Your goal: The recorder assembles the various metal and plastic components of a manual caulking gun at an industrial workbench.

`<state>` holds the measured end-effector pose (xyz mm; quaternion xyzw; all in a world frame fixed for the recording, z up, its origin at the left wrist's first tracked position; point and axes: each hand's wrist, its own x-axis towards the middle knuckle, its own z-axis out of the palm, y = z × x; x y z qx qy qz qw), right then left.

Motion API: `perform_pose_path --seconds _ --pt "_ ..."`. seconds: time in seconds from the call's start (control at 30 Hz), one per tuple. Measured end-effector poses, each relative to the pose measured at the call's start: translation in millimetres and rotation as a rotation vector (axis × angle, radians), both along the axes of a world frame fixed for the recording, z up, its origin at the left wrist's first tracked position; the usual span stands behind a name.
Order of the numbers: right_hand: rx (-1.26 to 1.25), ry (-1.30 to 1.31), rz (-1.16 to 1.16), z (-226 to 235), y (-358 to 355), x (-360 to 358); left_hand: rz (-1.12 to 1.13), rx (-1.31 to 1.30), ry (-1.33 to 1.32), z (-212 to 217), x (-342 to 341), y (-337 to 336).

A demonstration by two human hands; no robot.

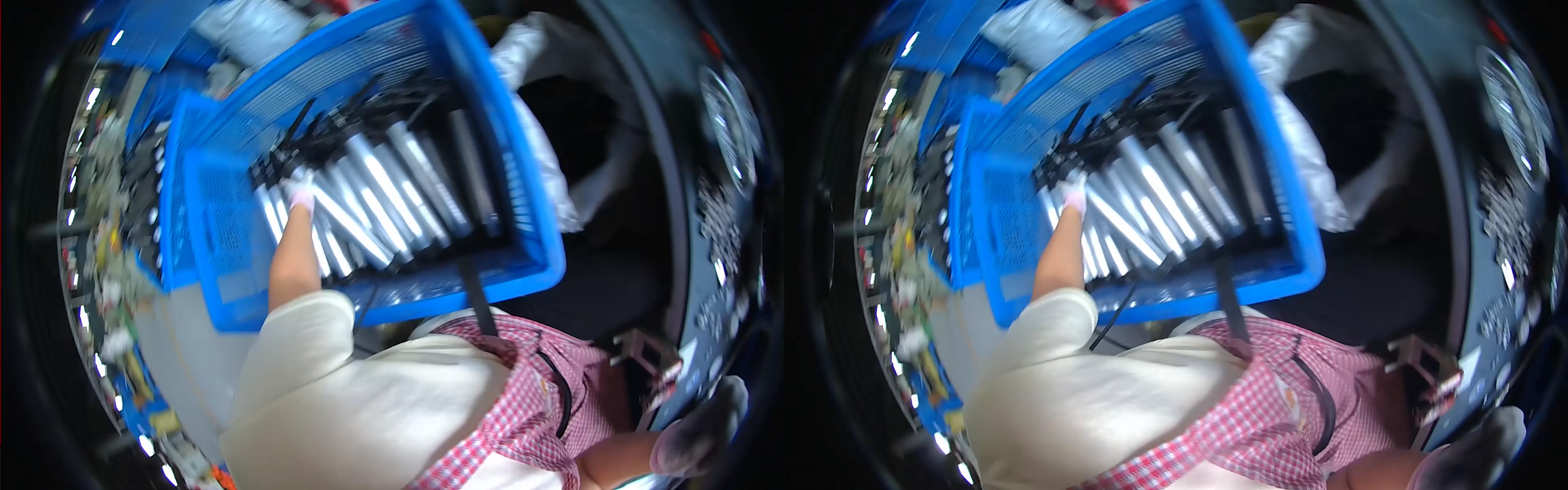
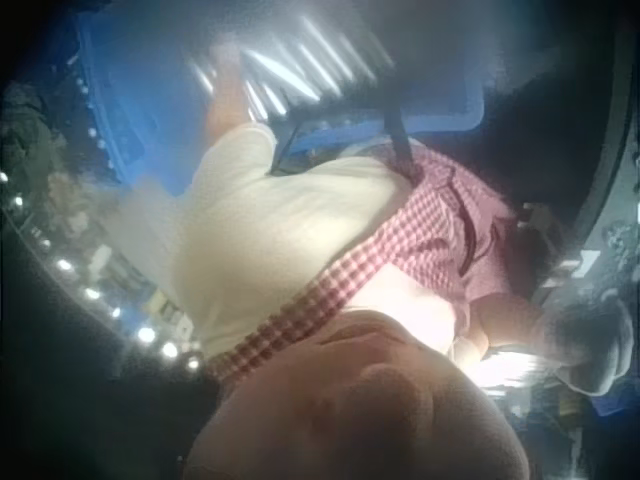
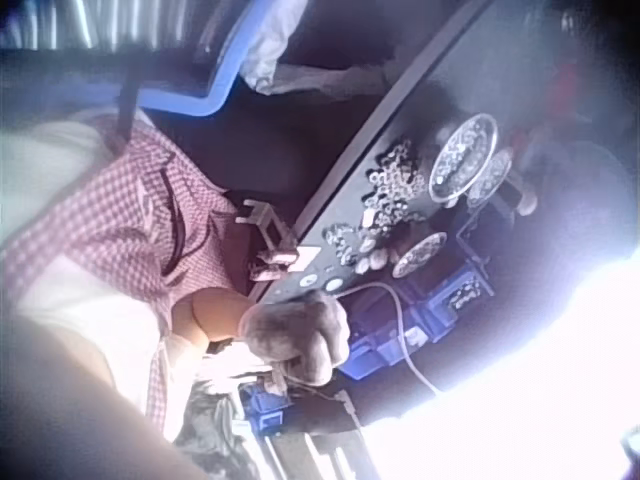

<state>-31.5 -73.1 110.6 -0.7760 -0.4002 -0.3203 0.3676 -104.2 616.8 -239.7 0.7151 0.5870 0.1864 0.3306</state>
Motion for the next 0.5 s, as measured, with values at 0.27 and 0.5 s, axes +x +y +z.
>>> perform_pose_path --seconds 0.27,0.5 --pt "0.003 0.493 -0.419 -57.8 -20.8 45.2 0.007 0.03 0.075 3.2 -112.2 90.9" --pt "0.072 0.745 -0.311 -54.5 17.7 81.5 -0.187 -0.015 0.149 2.9 -123.2 134.7"
